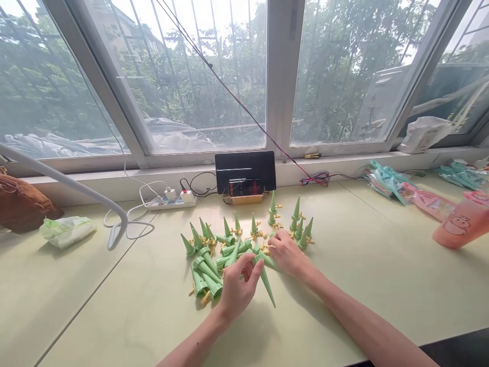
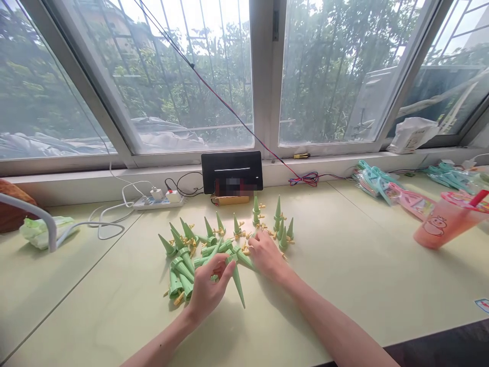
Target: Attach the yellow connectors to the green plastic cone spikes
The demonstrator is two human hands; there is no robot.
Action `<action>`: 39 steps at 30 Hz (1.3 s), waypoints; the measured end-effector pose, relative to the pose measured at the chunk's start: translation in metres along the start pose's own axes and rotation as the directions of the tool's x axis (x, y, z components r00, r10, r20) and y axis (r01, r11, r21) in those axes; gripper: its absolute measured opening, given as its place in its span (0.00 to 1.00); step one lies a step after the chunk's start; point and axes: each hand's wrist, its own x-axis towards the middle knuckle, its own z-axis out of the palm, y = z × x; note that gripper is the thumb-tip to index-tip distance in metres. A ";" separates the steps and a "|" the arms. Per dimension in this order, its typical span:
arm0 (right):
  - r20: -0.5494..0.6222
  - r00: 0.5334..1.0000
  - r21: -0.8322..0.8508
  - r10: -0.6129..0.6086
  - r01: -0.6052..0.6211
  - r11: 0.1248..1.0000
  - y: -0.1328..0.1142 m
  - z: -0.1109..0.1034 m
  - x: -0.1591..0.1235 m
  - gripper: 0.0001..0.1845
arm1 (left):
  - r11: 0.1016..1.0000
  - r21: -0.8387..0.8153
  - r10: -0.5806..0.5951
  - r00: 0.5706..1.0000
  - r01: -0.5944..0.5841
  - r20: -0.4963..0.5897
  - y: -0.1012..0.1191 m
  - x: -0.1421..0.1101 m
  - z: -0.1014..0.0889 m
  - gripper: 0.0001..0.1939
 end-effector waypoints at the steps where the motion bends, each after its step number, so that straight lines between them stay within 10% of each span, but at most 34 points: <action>1: 0.017 1.000 -0.008 -0.001 0.001 1.000 -0.001 -0.001 0.000 0.13 | 1.000 0.003 0.003 1.000 -0.003 -0.001 0.000 0.000 0.000 0.07; 26: 0.042 0.999 -0.131 -0.012 0.017 0.991 0.011 0.017 -0.006 0.14 | 0.992 0.035 0.118 0.991 -0.120 0.059 -0.002 -0.008 0.005 0.03; 39: -0.022 0.999 0.076 0.036 -0.034 0.997 -0.003 -0.001 -0.003 0.10 | 0.992 0.047 0.115 0.993 -0.116 0.026 0.002 -0.004 0.004 0.04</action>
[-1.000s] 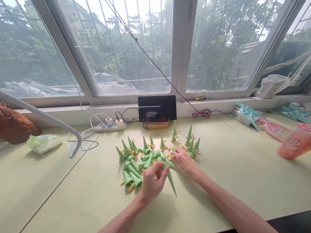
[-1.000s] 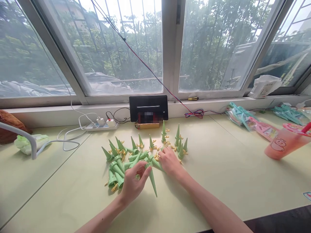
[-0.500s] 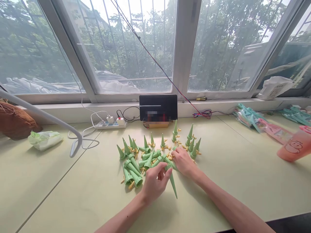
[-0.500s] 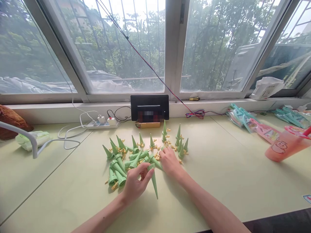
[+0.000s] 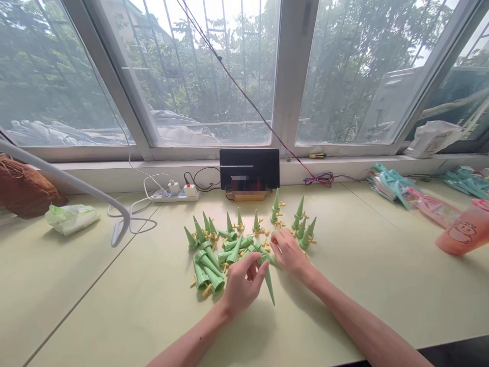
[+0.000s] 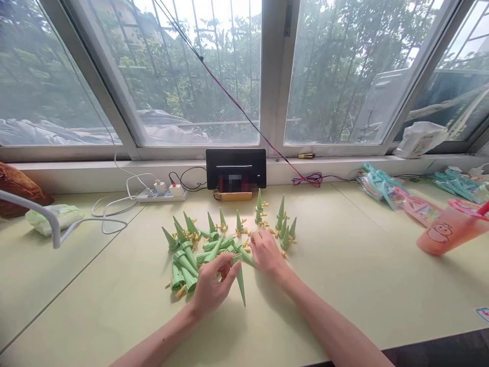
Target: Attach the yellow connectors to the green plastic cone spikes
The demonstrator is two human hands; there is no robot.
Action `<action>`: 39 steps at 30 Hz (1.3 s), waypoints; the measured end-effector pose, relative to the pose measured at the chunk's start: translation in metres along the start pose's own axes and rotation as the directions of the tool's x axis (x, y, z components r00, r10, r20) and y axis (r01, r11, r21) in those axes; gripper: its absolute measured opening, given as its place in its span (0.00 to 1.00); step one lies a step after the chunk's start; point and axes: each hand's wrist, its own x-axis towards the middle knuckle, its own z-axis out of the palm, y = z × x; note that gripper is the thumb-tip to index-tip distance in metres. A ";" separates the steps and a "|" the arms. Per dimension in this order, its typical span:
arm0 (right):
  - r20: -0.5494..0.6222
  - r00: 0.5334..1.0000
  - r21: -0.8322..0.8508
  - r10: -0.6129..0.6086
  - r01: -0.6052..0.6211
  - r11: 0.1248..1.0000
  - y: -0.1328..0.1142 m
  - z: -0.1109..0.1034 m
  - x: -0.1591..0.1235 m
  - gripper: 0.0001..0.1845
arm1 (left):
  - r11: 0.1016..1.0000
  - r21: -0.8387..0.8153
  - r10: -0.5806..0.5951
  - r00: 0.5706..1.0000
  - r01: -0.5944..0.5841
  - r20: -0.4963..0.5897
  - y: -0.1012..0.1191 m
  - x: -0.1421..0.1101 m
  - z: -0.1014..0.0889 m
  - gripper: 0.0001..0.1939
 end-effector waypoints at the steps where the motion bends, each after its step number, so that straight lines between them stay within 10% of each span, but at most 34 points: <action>1: -0.021 1.000 0.040 -0.004 0.005 0.999 -0.002 -0.001 0.000 0.09 | 1.000 -0.003 -0.020 1.000 0.020 -0.009 0.000 0.000 -0.001 0.04; 14: -0.354 0.926 0.331 -0.134 0.258 0.908 -0.032 -0.009 -0.011 0.05 | 0.865 -0.317 -0.432 0.899 0.389 -0.074 -0.003 0.007 0.000 0.14; 39: -0.444 0.872 0.266 -0.206 0.348 0.899 -0.040 -0.014 -0.014 0.10 | 0.909 -0.285 -0.324 0.946 0.304 -0.023 0.004 0.005 -0.002 0.10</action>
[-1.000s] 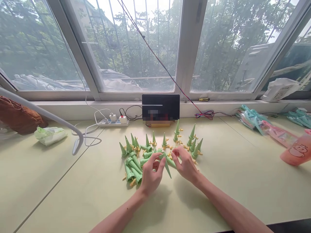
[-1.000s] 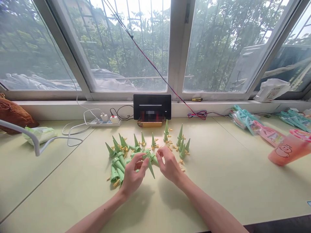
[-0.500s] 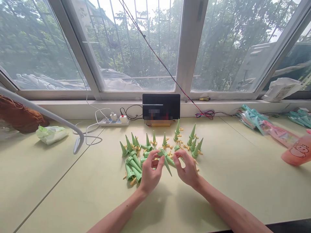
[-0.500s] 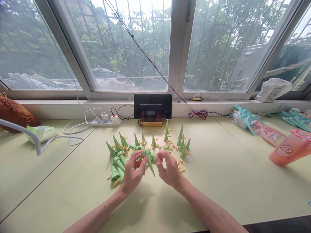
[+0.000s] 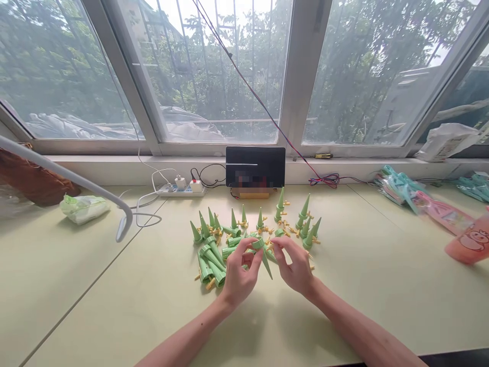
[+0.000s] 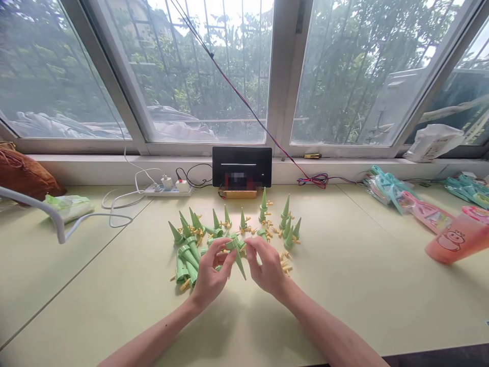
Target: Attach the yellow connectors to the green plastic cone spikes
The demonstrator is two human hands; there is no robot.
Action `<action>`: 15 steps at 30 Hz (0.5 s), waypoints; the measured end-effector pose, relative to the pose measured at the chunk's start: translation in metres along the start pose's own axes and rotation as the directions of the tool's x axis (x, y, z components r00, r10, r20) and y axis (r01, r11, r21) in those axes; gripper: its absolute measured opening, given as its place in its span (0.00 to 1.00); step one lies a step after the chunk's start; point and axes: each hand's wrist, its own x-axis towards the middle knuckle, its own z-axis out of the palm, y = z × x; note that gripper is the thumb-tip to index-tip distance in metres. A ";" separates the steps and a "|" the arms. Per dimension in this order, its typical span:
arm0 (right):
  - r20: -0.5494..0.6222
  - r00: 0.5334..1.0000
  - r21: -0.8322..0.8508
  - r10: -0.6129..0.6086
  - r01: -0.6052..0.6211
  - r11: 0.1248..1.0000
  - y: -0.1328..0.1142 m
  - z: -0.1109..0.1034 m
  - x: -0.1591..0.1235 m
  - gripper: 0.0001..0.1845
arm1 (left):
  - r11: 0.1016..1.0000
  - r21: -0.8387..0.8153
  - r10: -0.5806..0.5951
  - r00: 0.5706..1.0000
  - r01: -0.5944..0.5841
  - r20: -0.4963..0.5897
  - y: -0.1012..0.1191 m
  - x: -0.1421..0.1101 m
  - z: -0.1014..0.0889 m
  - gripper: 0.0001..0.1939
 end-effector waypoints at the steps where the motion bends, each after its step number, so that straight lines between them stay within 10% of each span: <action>1: 0.001 1.000 0.001 0.001 -0.001 1.000 0.000 0.000 0.000 0.10 | 1.000 -0.003 0.000 1.000 0.000 -0.003 0.000 0.000 0.000 0.10; 15: 0.007 1.000 0.017 0.004 -0.004 1.000 -0.002 0.000 0.002 0.09 | 0.998 -0.043 -0.048 0.998 0.046 -0.030 -0.002 0.000 0.000 0.12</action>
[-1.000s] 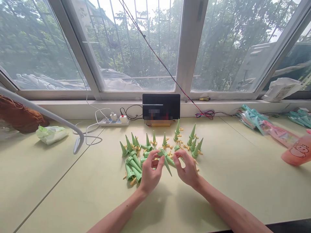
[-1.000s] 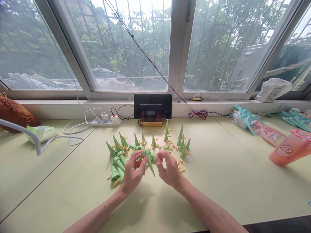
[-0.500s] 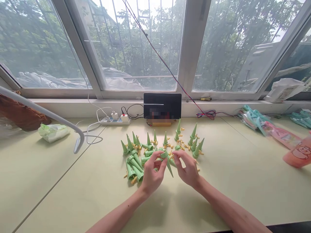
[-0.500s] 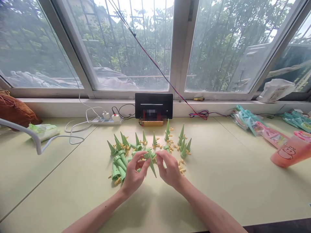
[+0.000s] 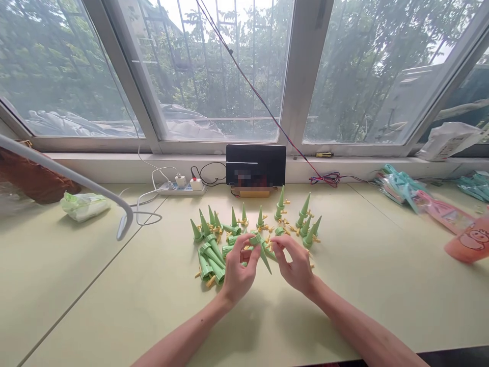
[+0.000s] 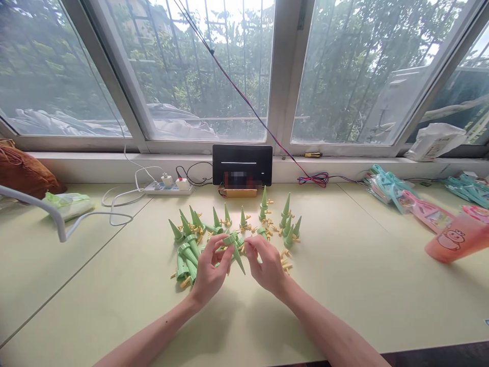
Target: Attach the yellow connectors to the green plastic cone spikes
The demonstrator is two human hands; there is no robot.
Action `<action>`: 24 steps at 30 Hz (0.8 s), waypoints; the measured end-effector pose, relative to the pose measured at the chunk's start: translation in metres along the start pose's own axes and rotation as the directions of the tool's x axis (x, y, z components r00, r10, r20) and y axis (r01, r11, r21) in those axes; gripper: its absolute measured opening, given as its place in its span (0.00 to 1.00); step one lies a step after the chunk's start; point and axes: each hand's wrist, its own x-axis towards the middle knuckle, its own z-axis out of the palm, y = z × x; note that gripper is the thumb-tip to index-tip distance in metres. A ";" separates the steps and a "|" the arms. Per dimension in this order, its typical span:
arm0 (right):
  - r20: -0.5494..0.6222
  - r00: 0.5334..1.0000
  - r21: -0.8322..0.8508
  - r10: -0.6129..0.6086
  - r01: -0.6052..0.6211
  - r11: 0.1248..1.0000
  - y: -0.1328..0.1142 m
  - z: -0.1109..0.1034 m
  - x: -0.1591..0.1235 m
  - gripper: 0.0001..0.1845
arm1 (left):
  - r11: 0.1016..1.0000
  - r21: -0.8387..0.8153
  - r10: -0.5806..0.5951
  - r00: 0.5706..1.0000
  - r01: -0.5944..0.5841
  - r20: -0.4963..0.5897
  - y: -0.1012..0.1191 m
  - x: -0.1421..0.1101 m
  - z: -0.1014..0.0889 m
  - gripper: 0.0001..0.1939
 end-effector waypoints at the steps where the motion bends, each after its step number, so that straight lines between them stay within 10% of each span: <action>1: -0.001 1.000 0.002 -0.005 0.005 1.000 0.000 0.000 0.000 0.09 | 1.000 0.000 -0.001 1.000 0.001 -0.001 0.000 0.000 0.000 0.12; 24: 0.006 1.000 0.028 -0.016 0.016 0.999 -0.004 -0.002 0.001 0.10 | 1.000 -0.018 -0.011 1.000 0.011 0.010 0.003 -0.001 0.001 0.14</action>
